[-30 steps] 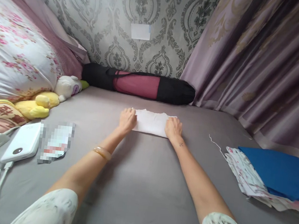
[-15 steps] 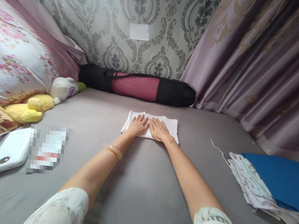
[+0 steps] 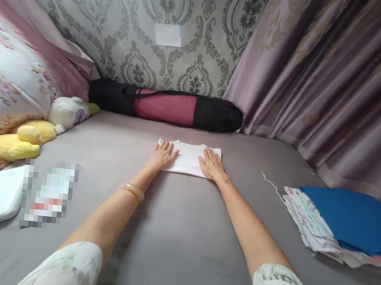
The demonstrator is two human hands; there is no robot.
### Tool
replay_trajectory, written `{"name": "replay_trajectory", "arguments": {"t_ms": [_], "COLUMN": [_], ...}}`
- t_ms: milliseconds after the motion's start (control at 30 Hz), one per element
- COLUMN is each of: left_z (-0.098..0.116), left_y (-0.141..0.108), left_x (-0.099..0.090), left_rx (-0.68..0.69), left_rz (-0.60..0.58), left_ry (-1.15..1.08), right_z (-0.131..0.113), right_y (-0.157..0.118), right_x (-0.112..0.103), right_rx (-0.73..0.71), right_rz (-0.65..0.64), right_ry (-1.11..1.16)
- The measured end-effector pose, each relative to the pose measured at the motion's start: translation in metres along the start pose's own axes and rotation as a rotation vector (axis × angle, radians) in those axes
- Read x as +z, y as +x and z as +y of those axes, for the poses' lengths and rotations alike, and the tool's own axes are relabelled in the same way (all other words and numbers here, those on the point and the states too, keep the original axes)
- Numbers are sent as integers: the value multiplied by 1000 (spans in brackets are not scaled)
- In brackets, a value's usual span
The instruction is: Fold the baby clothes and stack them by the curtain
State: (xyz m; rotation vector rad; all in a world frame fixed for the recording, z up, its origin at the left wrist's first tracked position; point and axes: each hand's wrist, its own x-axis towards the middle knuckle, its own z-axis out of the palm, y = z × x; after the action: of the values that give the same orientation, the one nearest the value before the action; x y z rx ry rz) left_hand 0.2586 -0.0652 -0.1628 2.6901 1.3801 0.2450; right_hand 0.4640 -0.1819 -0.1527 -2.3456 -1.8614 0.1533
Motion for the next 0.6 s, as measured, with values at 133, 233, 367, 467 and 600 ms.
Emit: {"name": "replay_trajectory", "arguments": {"t_ms": [133,233,367,467,600], "left_z": [-14,-22,-25,-23,-14], "left_y": [-2,-1,2,2,1], "left_x": [-1,0,0,-2,-10], "left_rx": [-13,-47,-65,-71,-88], "left_rz": [-39,-56,-92,-116,-114], "left_ry": [-14,-37,-56,-54,6], "right_z": [11,14,14,15,13], "right_y": [-6,-8,-7,-5,-1], "right_x": [-2,-2,-2,-3,-8], "right_rx": [86,144,162,172,195], "right_rz": [7,13,7,-8,-47], "right_ry": [3,21,36,56,65]}}
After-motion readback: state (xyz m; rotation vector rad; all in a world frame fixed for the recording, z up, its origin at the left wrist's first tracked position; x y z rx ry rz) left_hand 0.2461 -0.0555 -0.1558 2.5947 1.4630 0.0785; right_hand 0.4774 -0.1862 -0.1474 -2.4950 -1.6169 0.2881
